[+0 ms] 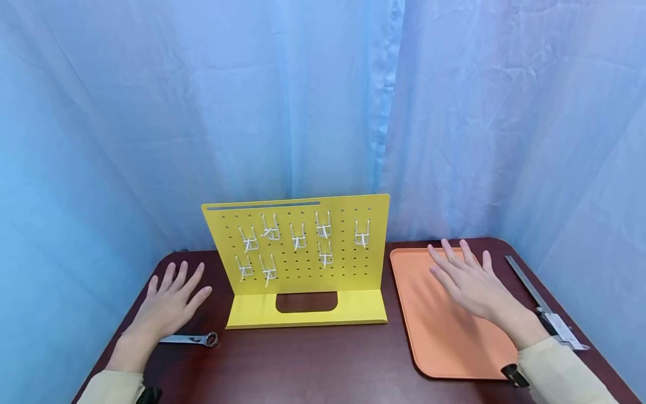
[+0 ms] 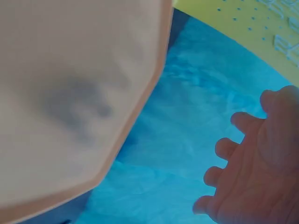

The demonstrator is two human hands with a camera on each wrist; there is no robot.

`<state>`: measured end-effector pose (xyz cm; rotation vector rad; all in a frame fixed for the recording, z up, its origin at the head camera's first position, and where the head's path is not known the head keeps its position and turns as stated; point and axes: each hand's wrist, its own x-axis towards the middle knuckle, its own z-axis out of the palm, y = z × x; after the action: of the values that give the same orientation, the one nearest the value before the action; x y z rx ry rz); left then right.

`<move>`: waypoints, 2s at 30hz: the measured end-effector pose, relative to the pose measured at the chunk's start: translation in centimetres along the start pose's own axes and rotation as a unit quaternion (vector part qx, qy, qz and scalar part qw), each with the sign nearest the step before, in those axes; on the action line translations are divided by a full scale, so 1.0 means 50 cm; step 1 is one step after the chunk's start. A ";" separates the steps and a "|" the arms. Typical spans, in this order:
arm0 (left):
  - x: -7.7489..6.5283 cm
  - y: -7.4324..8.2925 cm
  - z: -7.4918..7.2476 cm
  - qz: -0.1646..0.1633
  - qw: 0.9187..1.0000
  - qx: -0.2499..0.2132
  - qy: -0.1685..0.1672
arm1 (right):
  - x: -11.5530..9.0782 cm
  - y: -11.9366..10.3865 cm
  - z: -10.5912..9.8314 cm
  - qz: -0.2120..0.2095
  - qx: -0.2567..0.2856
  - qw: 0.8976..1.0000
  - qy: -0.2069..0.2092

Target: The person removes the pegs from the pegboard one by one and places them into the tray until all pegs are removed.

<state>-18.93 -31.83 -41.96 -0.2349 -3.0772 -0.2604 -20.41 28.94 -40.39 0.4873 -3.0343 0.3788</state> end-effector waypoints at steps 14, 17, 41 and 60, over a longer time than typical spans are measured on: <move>0.043 0.004 -0.051 -0.040 0.977 -0.207 0.031 | 0.054 -0.097 -0.082 -0.029 0.313 0.949 -0.032; 0.045 0.008 -0.047 -0.062 0.957 -0.283 0.030 | 0.077 -0.113 -0.077 -0.027 0.463 0.882 -0.087; 0.107 0.055 0.029 -0.087 0.848 -0.521 0.051 | 0.179 -0.205 0.000 0.053 0.650 0.726 -0.216; 0.134 0.061 0.052 -0.138 0.831 -0.536 0.055 | 0.195 -0.211 -0.004 0.050 0.676 0.709 -0.193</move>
<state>-25.15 -27.44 -43.61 0.2068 -2.4496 -1.8900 -26.38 16.32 -36.96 0.3926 -2.4235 2.7953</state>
